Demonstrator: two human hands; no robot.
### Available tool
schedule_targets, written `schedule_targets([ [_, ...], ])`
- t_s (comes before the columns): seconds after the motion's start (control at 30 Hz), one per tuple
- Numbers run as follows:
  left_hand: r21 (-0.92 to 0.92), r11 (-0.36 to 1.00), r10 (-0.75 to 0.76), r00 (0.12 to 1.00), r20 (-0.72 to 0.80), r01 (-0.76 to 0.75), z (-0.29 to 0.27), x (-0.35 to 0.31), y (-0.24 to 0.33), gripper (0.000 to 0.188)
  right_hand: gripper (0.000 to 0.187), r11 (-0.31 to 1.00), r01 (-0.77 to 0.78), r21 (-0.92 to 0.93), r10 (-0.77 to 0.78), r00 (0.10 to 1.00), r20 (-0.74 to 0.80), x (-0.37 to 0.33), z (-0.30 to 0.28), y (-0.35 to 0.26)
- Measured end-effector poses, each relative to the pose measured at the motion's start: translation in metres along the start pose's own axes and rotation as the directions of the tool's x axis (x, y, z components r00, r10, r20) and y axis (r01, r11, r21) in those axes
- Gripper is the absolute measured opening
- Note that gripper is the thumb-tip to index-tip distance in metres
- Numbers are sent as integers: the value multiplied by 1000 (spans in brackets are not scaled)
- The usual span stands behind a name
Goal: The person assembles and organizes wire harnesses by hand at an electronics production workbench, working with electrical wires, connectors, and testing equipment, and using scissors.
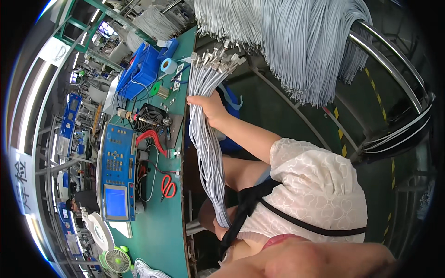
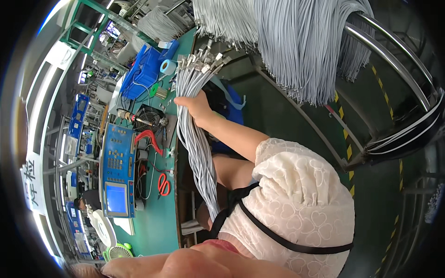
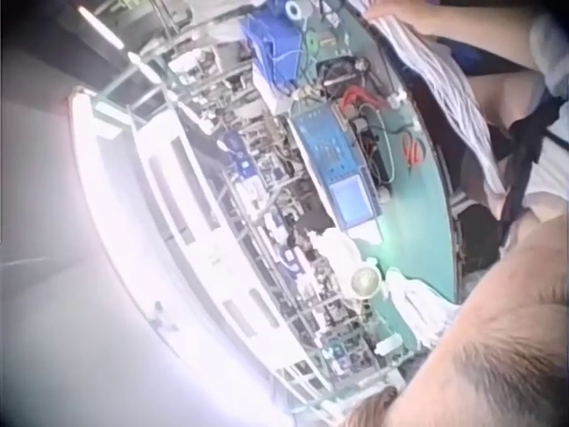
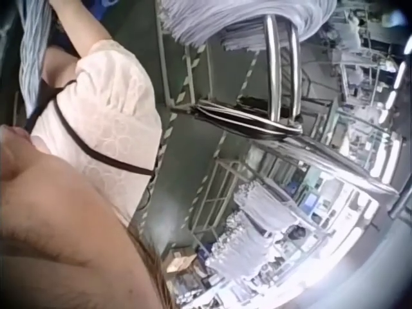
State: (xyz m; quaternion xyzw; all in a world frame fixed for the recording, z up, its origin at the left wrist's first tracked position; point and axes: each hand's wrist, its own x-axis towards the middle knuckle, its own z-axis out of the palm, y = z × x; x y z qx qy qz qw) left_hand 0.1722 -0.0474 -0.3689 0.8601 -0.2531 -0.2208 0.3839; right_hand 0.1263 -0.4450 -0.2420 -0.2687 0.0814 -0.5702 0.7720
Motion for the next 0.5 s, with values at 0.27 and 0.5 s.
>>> schedule_targets([
  [0.27,176,983,75,986,-146,-49,10,-25,6,45,20,968,-203,144,193,978,82,2,11,-67],
  [0.5,81,903,417,906,73,-422,-11,0,270,49,30,975,68,210,-150,904,401,73,33,-307],
])
